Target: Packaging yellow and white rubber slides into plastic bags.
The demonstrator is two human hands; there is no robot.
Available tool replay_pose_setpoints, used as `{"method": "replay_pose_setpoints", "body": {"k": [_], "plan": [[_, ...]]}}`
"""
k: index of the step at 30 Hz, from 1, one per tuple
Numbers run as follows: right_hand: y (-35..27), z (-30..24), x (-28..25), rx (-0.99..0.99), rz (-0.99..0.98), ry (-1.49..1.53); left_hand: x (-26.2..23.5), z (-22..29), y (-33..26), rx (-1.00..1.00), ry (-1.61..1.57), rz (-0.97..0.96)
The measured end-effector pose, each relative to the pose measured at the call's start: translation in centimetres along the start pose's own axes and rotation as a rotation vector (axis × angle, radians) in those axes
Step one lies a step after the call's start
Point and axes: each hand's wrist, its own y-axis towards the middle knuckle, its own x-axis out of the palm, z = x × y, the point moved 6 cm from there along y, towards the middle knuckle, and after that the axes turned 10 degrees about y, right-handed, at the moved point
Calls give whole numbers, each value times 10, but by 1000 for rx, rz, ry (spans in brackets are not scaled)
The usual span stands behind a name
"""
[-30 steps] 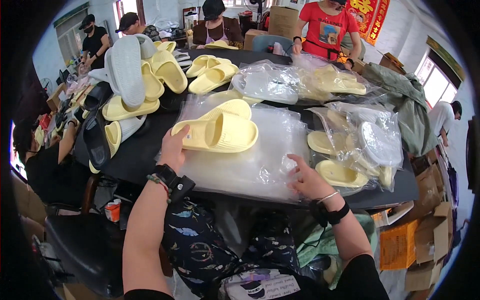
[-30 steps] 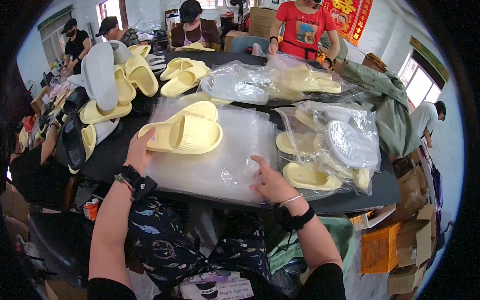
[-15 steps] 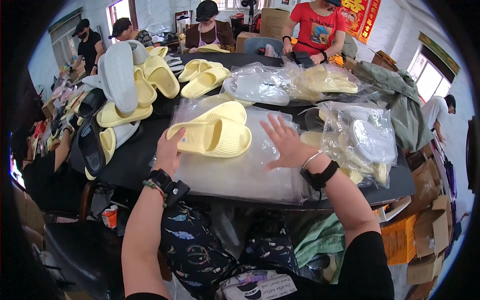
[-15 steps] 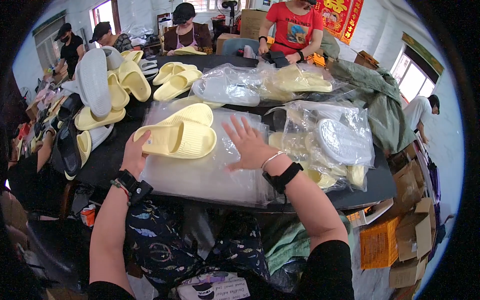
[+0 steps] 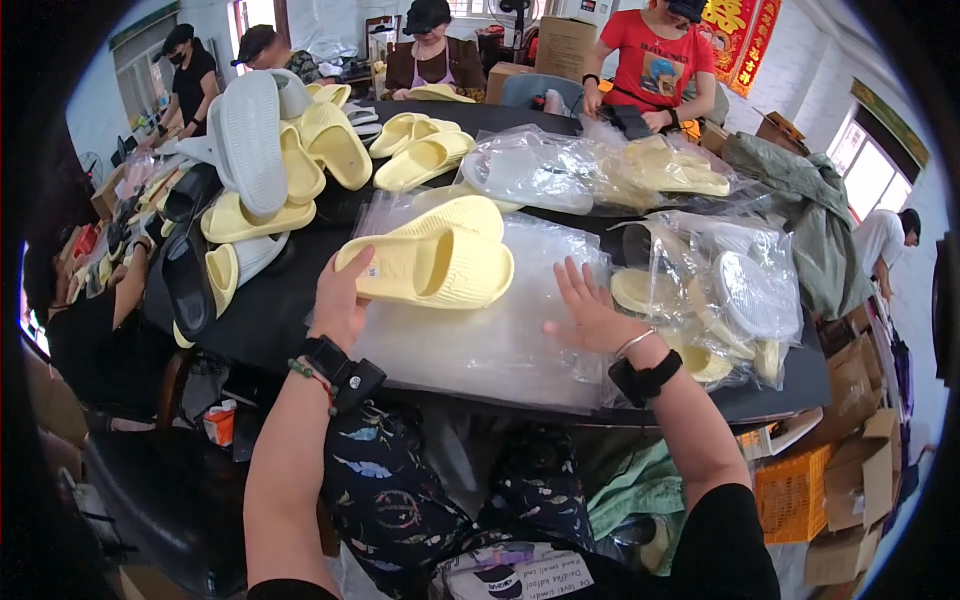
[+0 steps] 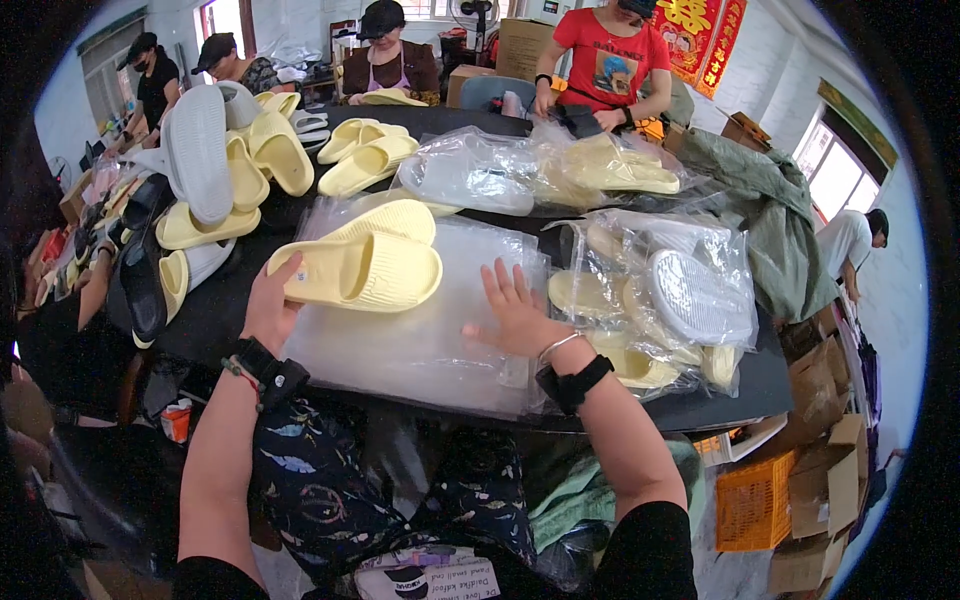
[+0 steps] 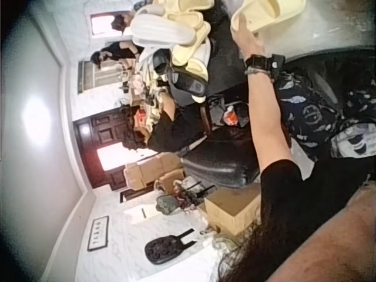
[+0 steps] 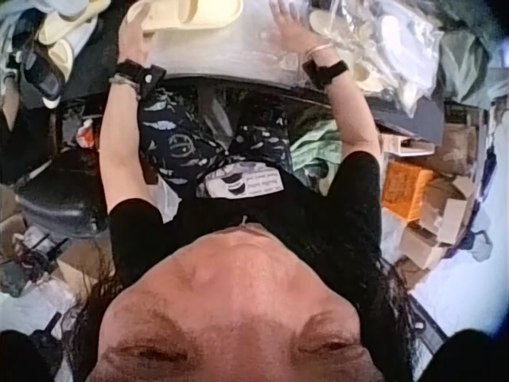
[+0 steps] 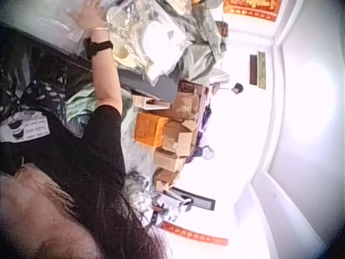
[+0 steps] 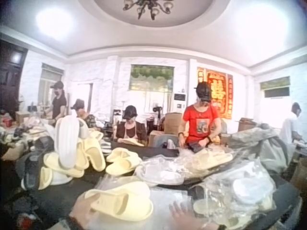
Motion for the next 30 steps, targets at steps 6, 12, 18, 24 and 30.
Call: {"method": "replay_pose_setpoints", "body": {"k": [6,12,18,24,30], "plan": [[-10,4,35,3,-107,-87,29,14,-17,-3,-98,-118],[-12,1,34,26,-149,-129,42,-5,-28,-89,819,-313],[-10,4,36,9,-122,-79,37,-1,-26,179,1628,-380],[-7,7,39,-20,-95,-66,64,2,-49,525,1703,-229],[-7,4,37,-8,-121,-65,119,27,-35,836,1924,-442]]}}
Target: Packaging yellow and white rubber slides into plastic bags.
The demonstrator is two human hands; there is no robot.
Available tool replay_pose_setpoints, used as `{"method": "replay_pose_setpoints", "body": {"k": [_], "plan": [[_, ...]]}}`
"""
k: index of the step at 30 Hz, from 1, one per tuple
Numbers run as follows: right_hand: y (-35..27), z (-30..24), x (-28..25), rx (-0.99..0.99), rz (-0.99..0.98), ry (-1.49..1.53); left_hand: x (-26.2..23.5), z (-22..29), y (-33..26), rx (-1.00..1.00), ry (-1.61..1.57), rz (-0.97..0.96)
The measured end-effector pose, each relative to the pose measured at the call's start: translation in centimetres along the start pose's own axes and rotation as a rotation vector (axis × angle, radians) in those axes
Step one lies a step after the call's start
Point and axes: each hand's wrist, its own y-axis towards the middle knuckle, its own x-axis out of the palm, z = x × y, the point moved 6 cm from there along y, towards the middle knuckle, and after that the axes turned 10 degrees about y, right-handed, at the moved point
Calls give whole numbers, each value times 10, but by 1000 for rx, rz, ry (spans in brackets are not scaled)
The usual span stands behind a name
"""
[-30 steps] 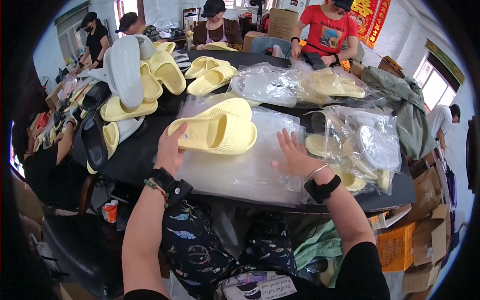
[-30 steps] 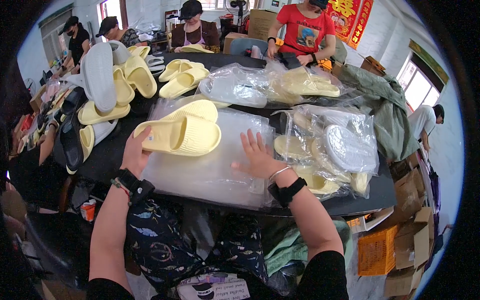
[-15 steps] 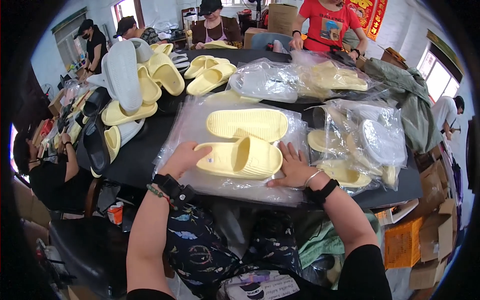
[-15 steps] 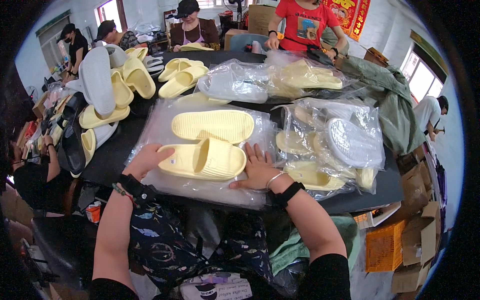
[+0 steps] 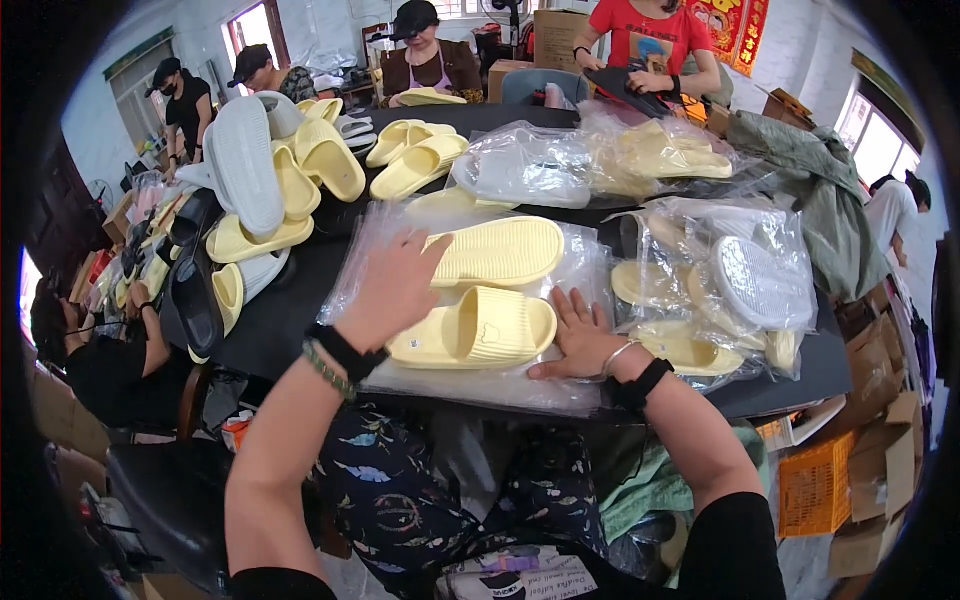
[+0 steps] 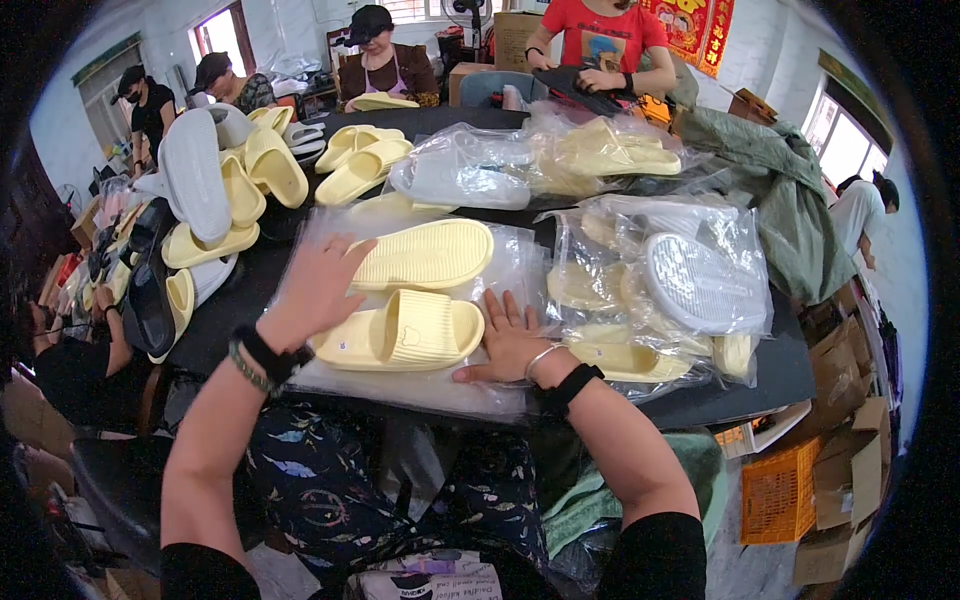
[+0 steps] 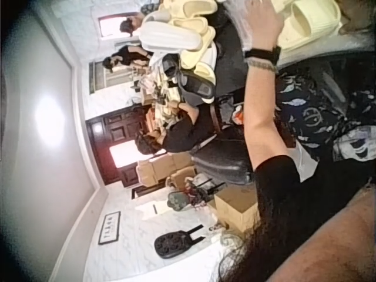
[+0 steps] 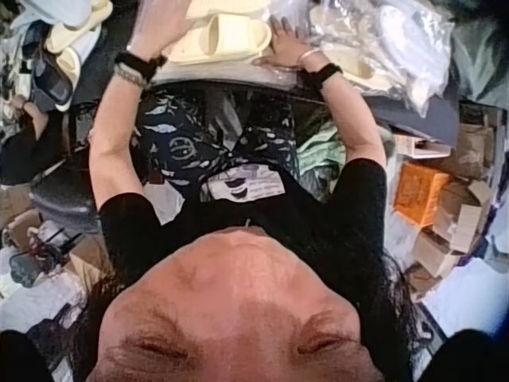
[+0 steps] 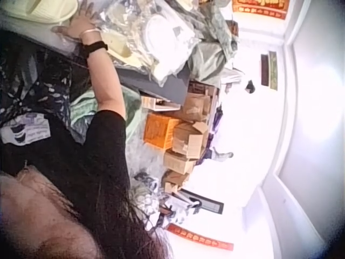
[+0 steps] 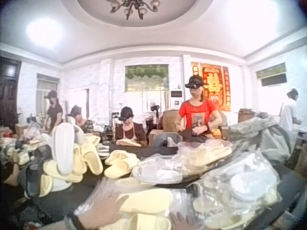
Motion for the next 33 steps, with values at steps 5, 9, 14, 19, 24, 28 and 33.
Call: {"method": "replay_pose_setpoints", "body": {"k": [5,9,14,19,24,28,33], "plan": [[0,9,3,7,44,12,6,10,37,200,295,-26],[4,6,5,-1,20,0,51,-3,53,210,129,-210],[8,9,9,-19,27,1,49,-9,63,282,-286,-159],[8,19,11,-13,81,-10,17,-29,73,165,-557,-32],[2,5,2,23,-4,-36,16,-84,73,-302,-1227,-77],[5,13,8,4,31,-30,51,-100,62,-552,-1138,-199],[8,6,9,-25,25,-34,24,-82,49,-335,-161,249]]}}
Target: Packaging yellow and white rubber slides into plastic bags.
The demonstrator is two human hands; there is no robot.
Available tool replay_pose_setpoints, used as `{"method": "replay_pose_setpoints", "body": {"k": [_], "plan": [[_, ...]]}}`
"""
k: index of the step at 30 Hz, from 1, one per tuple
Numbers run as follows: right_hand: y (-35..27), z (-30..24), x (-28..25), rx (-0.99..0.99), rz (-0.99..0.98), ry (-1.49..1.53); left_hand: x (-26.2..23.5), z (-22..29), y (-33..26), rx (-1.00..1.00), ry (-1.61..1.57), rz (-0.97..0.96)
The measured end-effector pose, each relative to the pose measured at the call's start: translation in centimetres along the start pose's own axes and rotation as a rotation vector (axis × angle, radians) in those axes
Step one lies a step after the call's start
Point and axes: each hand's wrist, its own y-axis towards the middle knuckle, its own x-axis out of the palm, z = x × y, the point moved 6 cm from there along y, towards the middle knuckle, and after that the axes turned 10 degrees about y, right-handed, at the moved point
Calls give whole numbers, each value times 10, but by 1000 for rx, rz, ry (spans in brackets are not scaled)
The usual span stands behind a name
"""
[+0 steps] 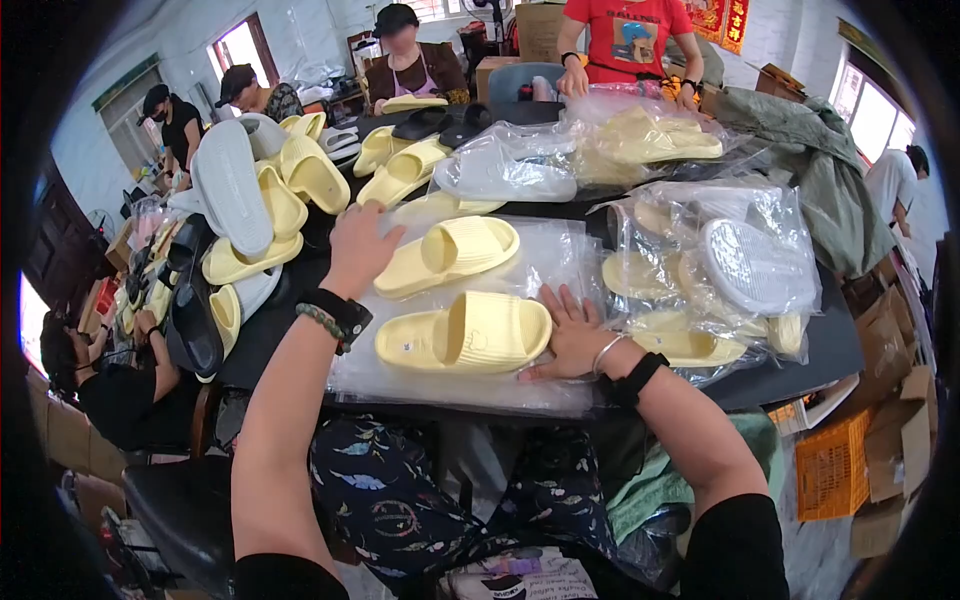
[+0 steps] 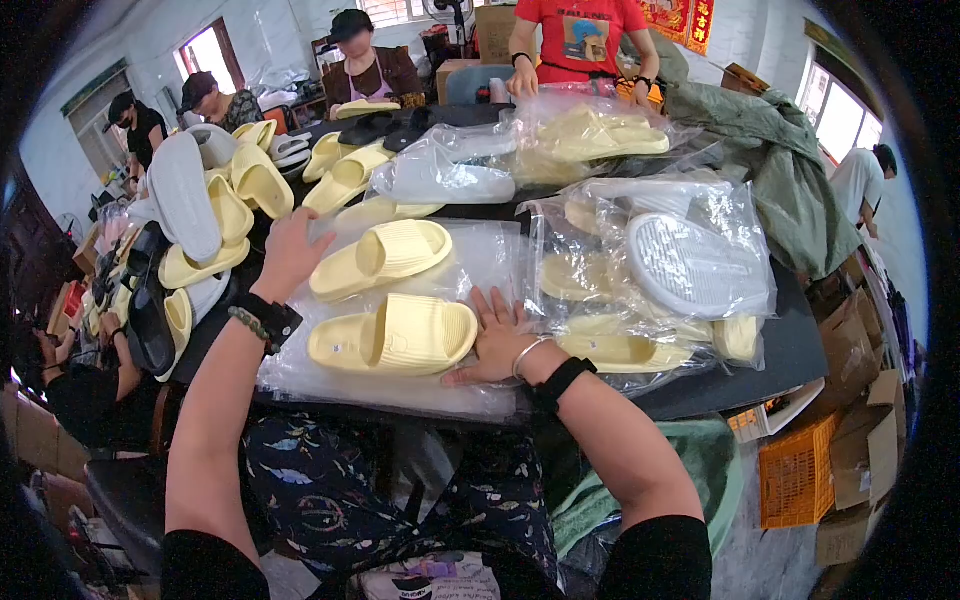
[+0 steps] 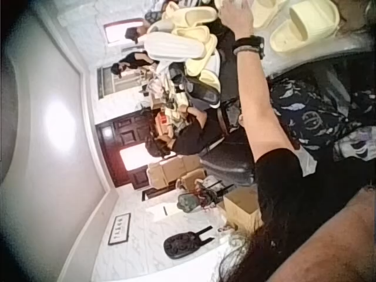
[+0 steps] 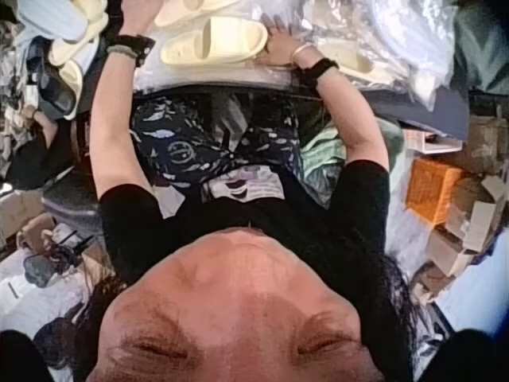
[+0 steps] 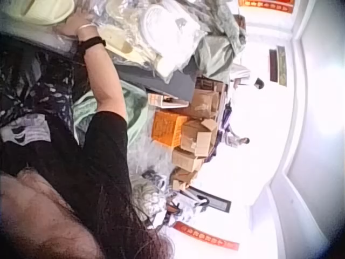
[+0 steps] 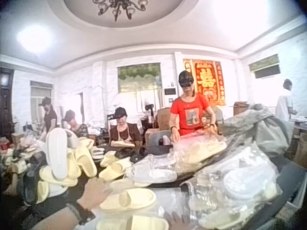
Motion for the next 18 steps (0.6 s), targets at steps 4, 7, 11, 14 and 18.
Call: {"method": "replay_pose_setpoints", "body": {"k": [4,7,11,14,18], "plan": [[-9,4,-3,10,-4,-6,-16,83,-29,-118,-301,-460],[-11,3,-5,6,-12,-35,2,112,-63,-145,-500,-738],[-9,2,-9,-23,-71,-24,26,112,-74,-138,-665,-735],[-12,4,-9,-83,-97,-69,31,114,-73,-181,-665,-792],[-15,-5,-13,-94,-101,-89,45,83,-61,90,-402,-313]]}}
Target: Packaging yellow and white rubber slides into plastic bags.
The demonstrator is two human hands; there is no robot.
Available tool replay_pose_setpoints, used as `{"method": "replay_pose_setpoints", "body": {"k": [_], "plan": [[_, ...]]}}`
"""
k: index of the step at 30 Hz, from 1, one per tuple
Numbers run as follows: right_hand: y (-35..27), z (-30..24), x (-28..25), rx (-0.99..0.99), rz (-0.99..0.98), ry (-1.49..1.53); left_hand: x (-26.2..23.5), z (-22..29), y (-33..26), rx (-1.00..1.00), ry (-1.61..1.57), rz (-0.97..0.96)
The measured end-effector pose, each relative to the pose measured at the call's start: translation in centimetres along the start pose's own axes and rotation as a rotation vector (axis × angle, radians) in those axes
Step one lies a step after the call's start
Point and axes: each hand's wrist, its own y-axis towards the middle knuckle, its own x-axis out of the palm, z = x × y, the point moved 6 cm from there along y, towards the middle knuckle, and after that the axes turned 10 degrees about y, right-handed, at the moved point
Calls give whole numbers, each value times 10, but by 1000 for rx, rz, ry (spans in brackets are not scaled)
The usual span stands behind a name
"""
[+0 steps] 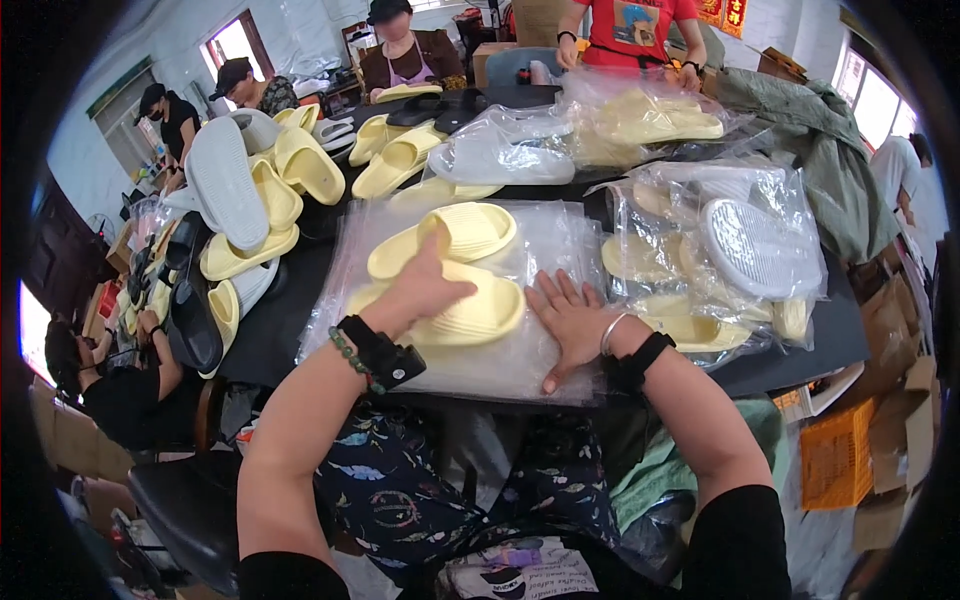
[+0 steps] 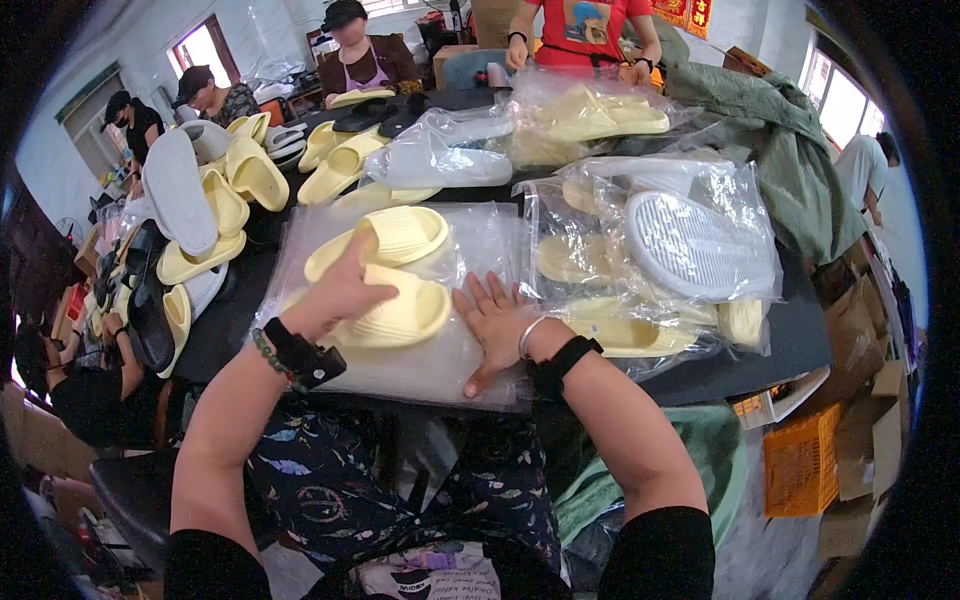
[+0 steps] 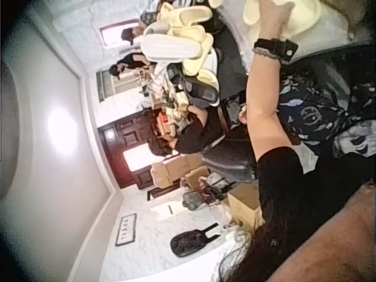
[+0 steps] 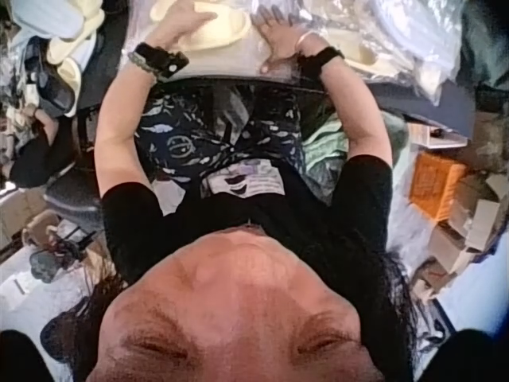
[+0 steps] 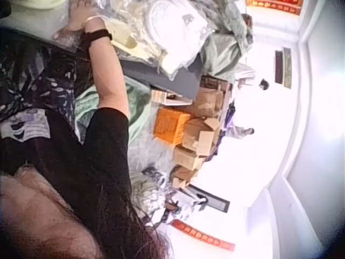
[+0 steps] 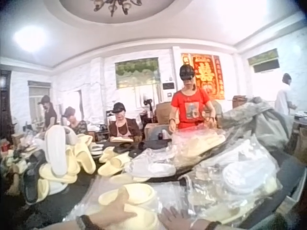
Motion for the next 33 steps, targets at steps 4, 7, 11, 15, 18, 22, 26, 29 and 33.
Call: {"method": "replay_pose_setpoints", "body": {"k": [4,7,11,15,18,22,26,29,33], "plan": [[0,9,-1,8,-6,44,-19,-1,21,-317,-481,-121],[5,14,5,25,34,96,11,-3,25,-462,-768,-510],[6,9,5,46,24,146,37,-4,27,-402,-920,-457],[-3,2,0,10,49,67,10,-10,36,-396,-872,-206],[-3,4,-1,10,49,81,-41,-5,41,-368,-943,10],[-4,4,-3,31,41,51,-56,21,37,-400,-1011,-130],[1,-4,-3,35,-85,61,27,34,29,-274,-1023,-297],[-2,2,2,9,-2,133,51,34,28,-258,-424,-205],[-1,-1,0,48,60,100,31,5,31,-224,-188,-79]]}}
